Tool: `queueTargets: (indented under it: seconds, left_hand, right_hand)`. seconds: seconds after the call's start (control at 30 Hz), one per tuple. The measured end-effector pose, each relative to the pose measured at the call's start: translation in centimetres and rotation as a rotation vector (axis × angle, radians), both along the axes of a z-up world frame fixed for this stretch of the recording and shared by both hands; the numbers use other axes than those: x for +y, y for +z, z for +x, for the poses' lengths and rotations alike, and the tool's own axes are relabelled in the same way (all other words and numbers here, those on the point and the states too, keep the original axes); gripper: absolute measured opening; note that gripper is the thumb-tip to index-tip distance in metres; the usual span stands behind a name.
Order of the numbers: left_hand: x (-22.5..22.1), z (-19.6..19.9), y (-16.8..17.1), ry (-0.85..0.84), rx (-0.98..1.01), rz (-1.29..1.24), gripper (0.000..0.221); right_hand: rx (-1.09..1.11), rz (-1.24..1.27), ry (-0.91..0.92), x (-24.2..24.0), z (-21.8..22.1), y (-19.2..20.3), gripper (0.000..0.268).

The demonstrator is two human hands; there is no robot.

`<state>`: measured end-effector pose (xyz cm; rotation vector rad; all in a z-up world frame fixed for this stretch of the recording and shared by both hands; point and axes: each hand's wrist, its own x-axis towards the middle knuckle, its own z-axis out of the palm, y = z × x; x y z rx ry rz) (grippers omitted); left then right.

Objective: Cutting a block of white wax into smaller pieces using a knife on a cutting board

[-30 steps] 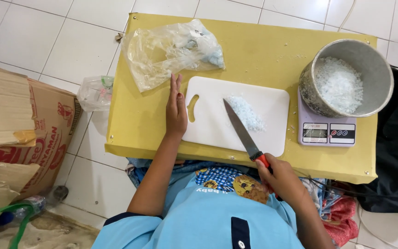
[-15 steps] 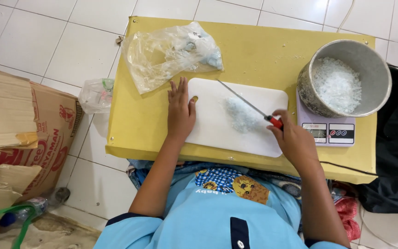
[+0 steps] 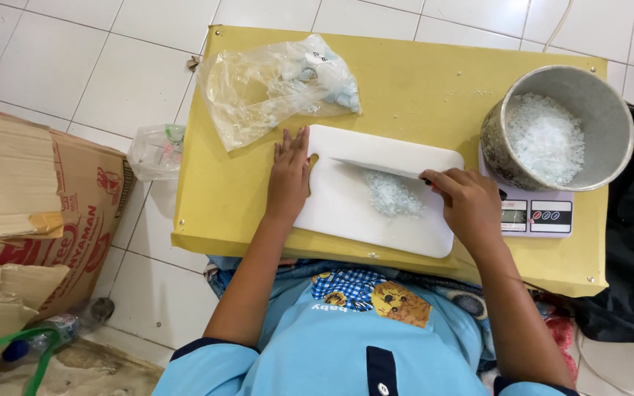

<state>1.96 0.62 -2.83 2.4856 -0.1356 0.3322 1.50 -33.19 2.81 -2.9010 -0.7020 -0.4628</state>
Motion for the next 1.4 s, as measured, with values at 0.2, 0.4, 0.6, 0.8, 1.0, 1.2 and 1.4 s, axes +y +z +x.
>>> queueTargets:
  seconds: [0.2,0.4,0.6,0.8,1.0,1.2,1.4]
  left_hand:
    - [0.5,0.0,0.2,-0.041,-0.008,0.02,0.064]
    - [0.3,-1.0,0.8,0.025,0.014,0.043,0.061]
    - [0.7,-1.3,1.7,0.051,-0.053,-0.186,0.054]
    - [7.5,-0.2,2.0,0.326,-0.406,-0.16,0.042]
    - [15.0,0.3,-3.0,0.785,-0.058,0.239,0.049]
    - [14.7,0.6,-2.3,0.788,0.159,0.259,0.054]
    - [13.6,0.4,-0.5,0.763,0.149,0.233,0.052]
  right_hand:
    - [0.027,0.142,0.0,0.0,-0.2,0.8,0.022]
    - [-0.035,0.069,-0.074,2.1,0.2,-0.3,0.023]
    - [-0.207,0.081,-0.096,1.8,-0.4,-2.7,0.022]
    - [-0.209,0.187,-0.125,2.1,-0.6,-2.3,0.023]
    - [-0.257,0.235,-0.14,2.1,-0.5,-2.9,0.019]
    - [-0.292,0.249,-0.16,2.0,-0.7,-3.8,0.016]
    - [-0.332,0.262,-0.172,2.2,-1.0,-4.2,0.015]
